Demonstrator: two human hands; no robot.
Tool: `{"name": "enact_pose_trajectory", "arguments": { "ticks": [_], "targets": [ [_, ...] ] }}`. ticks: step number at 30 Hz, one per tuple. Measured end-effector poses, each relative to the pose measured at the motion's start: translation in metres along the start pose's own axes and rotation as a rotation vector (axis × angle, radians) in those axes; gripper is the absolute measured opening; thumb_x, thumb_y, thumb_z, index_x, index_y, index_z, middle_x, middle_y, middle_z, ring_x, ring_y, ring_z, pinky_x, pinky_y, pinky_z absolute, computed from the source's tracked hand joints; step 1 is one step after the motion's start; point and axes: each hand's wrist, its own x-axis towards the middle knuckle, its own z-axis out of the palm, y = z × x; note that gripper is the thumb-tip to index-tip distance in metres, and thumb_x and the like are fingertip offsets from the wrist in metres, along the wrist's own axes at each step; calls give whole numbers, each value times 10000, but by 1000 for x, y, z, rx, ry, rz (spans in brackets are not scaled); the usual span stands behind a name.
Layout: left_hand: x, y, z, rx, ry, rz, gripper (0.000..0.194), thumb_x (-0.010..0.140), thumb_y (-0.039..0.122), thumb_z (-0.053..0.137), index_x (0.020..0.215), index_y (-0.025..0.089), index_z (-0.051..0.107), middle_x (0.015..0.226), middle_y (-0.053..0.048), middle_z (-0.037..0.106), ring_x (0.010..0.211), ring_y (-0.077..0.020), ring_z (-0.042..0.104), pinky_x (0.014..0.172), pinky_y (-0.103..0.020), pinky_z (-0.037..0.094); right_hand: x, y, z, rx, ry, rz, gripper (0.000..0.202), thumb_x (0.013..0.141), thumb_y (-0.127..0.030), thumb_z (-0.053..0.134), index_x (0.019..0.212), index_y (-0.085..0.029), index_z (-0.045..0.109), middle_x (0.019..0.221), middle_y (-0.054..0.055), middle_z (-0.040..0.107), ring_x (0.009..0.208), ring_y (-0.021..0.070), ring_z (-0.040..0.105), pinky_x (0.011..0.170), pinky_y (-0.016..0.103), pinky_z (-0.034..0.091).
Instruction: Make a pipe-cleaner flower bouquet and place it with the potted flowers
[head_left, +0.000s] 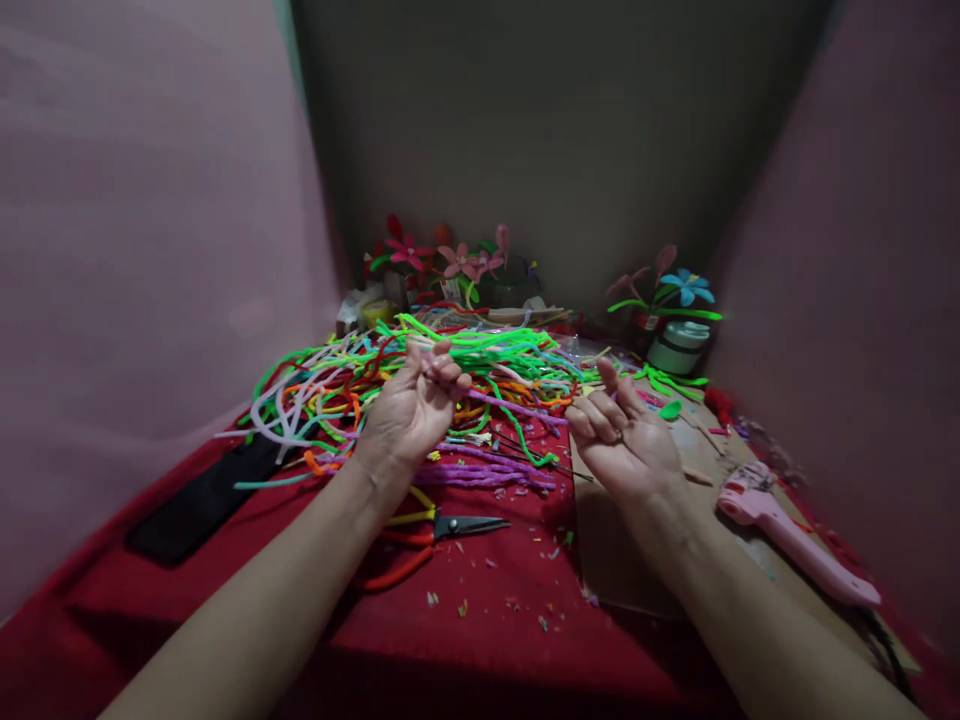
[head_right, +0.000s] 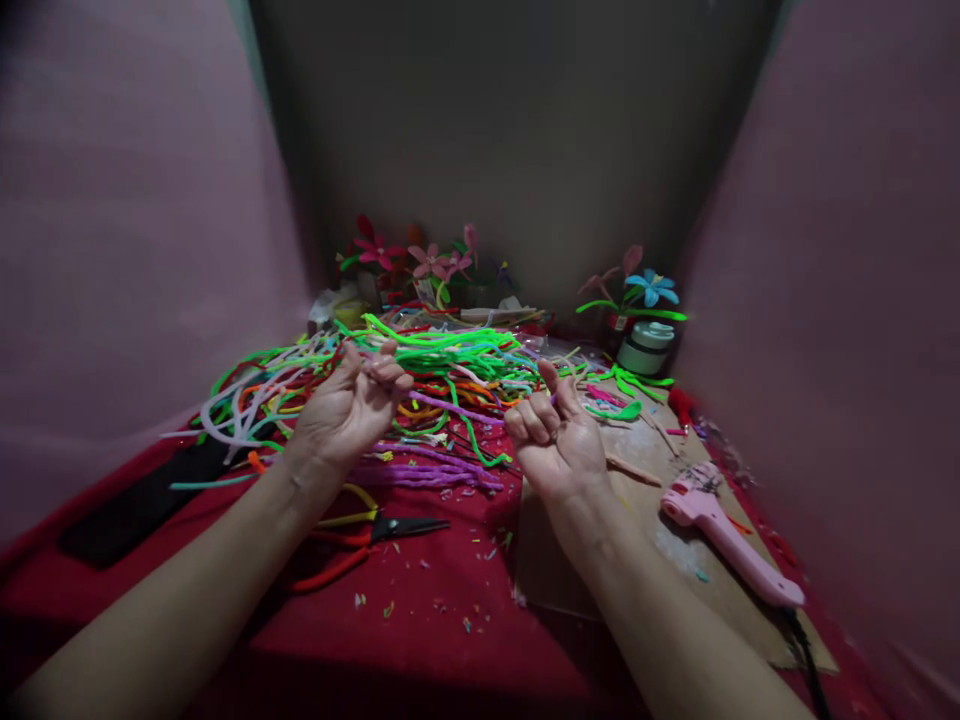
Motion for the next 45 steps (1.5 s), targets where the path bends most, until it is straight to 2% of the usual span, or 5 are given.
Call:
{"name": "enact_pose_trajectory", "arguments": {
  "ticks": [4,9,15,21,45],
  "targets": [
    [-3,-14,-1,269,22,4,142,849,149,516,838,104,650,822,-62,661,777,-140,631,730,-277,503,4,0,-6,89,20,-2,429,977,-298,238,822,-178,620,405,-78,292,357,63,266,441,185,327],
    [-12,-24,-6,750,-72,-193,211,731,300,680,762,91,682,554,-11,589,445,-70,501,396,-164,371,6,-4,-9,141,109,3,351,967,-263,287,885,-163,613,443,-69,388,387,65,384,490,204,419],
    [-9,-27,-3,592,58,-149,219,819,253,576,732,66,651,673,-78,639,560,-141,616,495,-265,541,3,3,-13,11,109,-18,143,831,-204,511,877,-159,639,765,53,664,771,146,635,768,301,512],
    [-6,-20,-1,525,122,-118,271,874,190,485,723,43,655,683,-98,653,597,-139,642,551,-256,572,-8,30,-20,-295,-36,87,341,595,-32,671,900,-183,680,771,10,692,665,117,634,621,231,493],
    [-19,-36,-5,686,-130,-108,95,679,180,720,737,112,686,663,-13,660,596,-96,620,596,-183,508,-16,31,-14,-468,-69,-92,349,666,-222,722,1010,-181,678,703,15,697,540,118,615,485,240,507]
  ]
}}
